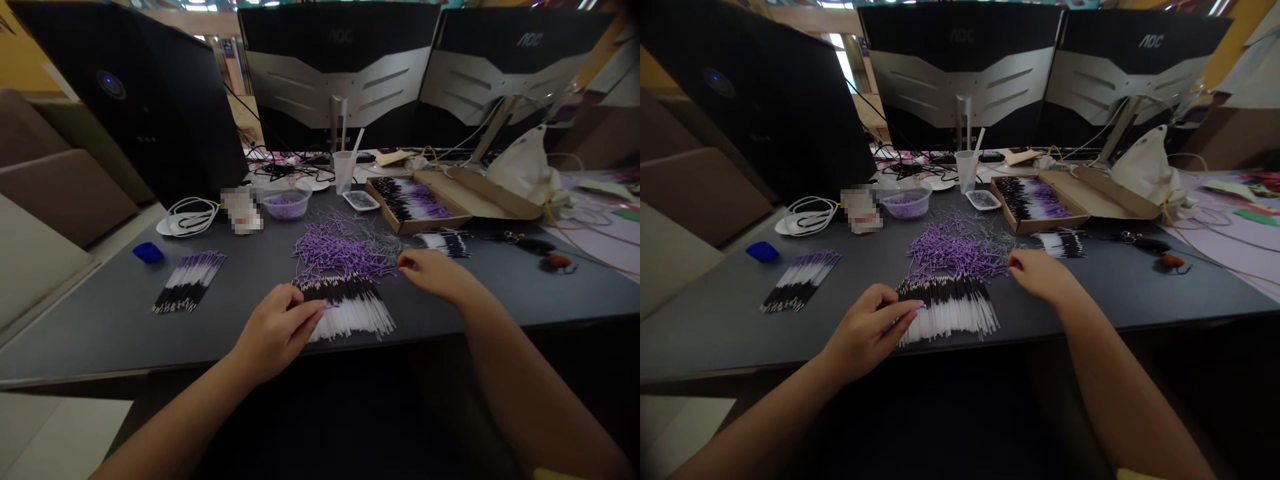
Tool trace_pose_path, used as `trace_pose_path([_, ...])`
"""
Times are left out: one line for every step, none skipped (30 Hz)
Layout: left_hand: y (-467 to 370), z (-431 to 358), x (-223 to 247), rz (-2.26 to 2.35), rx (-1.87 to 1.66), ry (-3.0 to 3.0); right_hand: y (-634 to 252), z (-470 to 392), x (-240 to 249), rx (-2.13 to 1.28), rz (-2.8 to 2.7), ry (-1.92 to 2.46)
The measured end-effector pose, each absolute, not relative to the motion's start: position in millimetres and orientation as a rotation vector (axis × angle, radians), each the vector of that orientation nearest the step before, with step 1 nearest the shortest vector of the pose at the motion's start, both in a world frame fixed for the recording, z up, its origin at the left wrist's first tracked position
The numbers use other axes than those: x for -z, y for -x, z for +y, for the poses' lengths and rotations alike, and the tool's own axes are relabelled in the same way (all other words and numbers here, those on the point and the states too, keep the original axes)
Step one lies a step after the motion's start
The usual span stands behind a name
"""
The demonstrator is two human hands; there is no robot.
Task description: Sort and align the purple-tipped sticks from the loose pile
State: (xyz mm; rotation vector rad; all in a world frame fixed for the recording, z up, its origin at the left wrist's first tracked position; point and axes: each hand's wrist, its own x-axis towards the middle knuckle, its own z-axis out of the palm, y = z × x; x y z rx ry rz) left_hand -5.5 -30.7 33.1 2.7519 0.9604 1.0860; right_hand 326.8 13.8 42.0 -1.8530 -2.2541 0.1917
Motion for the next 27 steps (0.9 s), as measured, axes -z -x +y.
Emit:
trace_pose_path([6, -30, -32, 0.953, -1.116, -2.79, -331, 17, -38, -0.207, -2.258, 1.901])
trace_pose_path([7, -29, -30, 0.925, -1.133, -2.829, -333, 20, -35, -0.221, -2.262, 1.927])
trace_pose_path([8, -29, -29, 0.887, -1.14, -2.87, -334, 21, -32, -0.231, -2.271, 1.931])
trace_pose_path([9, -28, -28, 0.851, -1.147, -2.913, -333, 22, -30, -0.242, -2.286, 1.911])
trace_pose_path([10, -28, -27, 0.826, -1.157, -2.953, -332, 23, -28, -0.256, -2.302, 1.876])
trace_pose_path([10, -28, -27, 0.815, -1.171, -2.985, -330, 24, -26, -0.275, -2.316, 1.834])
trace_pose_path([11, -28, -26, 0.811, -1.176, -3.006, -328, 24, -25, -0.296, -2.323, 1.803])
trace_pose_path([11, -28, -26, 0.807, -1.169, -3.017, -326, 25, -23, -0.311, -2.321, 1.788])
trace_pose_path([11, -28, -25, 0.794, -1.155, -3.019, -324, 25, -22, -0.318, -2.312, 1.787])
trace_pose_path([11, -28, -25, 0.775, -1.143, -3.014, -323, 25, -21, -0.316, -2.303, 1.791])
trace_pose_path([10, -27, -24, 0.755, -1.134, -3.006, -322, 26, -19, -0.31, -2.297, 1.795])
trace_pose_path([10, -26, -24, 0.74, -1.13, -2.997, -322, 26, -19, -0.299, -2.296, 1.795])
trace_pose_path([10, -26, -23, 0.734, -1.126, -2.988, -321, 26, -18, -0.286, -2.301, 1.789])
trace_pose_path([11, -24, -22, 0.733, -1.121, -2.981, -321, 26, -18, -0.269, -2.31, 1.778])
trace_pose_path([11, -23, -22, 0.739, -1.113, -2.976, -321, 25, -18, -0.248, -2.32, 1.762])
trace_pose_path([11, -22, -21, 0.747, -1.104, -2.968, -322, 25, -18, -0.221, -2.323, 1.748])
trace_pose_path([12, -21, -21, 0.755, -1.083, -2.951, -322, 24, -19, -0.193, -2.315, 1.74])
trace_pose_path([12, -20, -21, 0.765, -1.056, -2.921, -322, 23, -20, -0.167, -2.294, 1.739])
trace_pose_path([13, -20, -21, 0.778, -1.021, -2.874, -322, 23, -21, -0.146, -2.262, 1.743])
trace_pose_path([13, -19, -21, 0.793, -0.987, -2.814, -322, 22, -23, -0.134, -2.221, 1.742])
trace_pose_path([12, -19, -21, 0.808, -0.957, -2.75, -321, 21, -24, -0.134, -2.174, 1.731])
trace_pose_path([12, -20, -22, 0.825, -0.944, -2.686, -319, 20, -25, -0.147, -2.122, 1.706])
trace_pose_path([11, -20, -22, 0.84, -0.948, -2.629, -316, 19, -26, -0.177, -2.067, 1.668])
trace_pose_path([9, -21, -22, 0.851, -0.966, -2.58, -313, 17, -27, -0.227, -2.011, 1.622])
trace_pose_path([7, -22, -22, 0.856, -0.98, -2.535, -308, 15, -28, -0.305, -1.954, 1.576])
trace_pose_path([5, -24, -22, 0.857, -0.991, -2.491, -302, 13, -29, -0.407, -1.895, 1.533])
trace_pose_path([3, -26, -22, 0.855, -0.991, -2.447, -295, 10, -30, -0.538, -1.837, 1.487])
